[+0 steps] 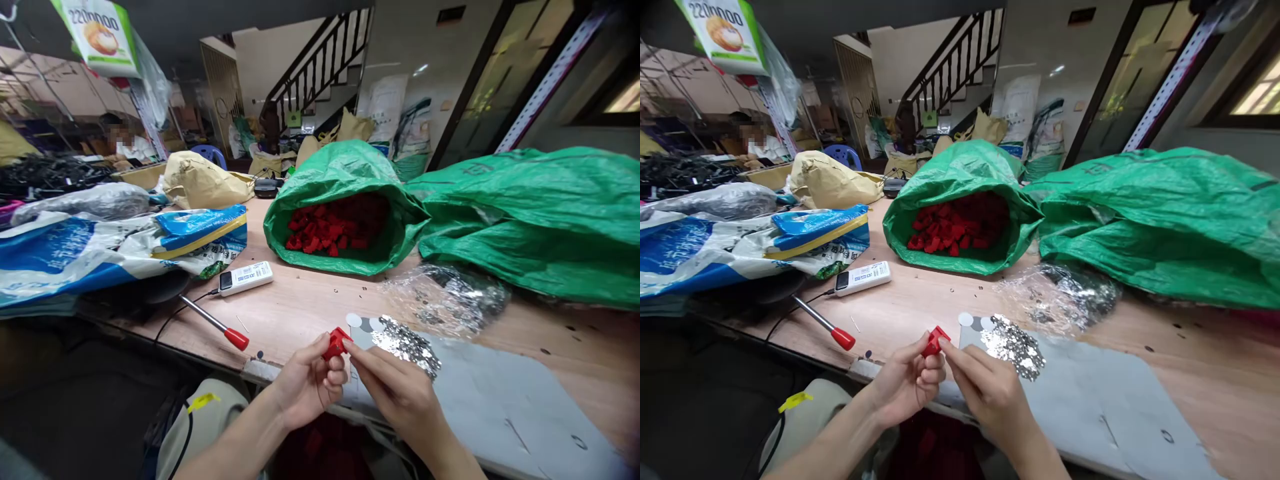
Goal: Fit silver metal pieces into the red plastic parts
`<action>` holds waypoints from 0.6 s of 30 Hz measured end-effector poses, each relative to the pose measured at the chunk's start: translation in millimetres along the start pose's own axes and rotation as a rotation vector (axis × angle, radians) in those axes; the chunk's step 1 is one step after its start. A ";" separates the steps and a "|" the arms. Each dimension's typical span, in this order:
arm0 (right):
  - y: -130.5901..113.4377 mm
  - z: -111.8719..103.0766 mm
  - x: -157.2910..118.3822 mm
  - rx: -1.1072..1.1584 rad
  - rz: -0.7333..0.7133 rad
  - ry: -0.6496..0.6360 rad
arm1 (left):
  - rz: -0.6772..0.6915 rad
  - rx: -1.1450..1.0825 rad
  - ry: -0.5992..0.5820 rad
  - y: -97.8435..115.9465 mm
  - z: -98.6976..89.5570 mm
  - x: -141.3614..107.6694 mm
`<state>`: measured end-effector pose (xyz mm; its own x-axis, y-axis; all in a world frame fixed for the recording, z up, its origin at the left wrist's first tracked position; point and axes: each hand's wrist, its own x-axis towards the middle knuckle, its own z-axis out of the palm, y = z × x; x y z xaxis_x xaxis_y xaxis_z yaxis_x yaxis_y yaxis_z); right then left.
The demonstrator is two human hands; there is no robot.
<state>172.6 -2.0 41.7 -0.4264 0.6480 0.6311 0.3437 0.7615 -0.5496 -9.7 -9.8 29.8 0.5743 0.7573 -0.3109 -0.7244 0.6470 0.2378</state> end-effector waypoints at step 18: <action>15.8 -21.2 10.8 0.262 0.758 0.548 | 0.111 1.455 -0.328 -21.3 -23.3 -9.7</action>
<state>191.2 17.4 51.4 0.3028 0.9339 0.1904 0.1413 0.1536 -0.9780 -8.7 -33.1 6.3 0.7442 0.6651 -0.0617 0.1210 -0.0435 0.9917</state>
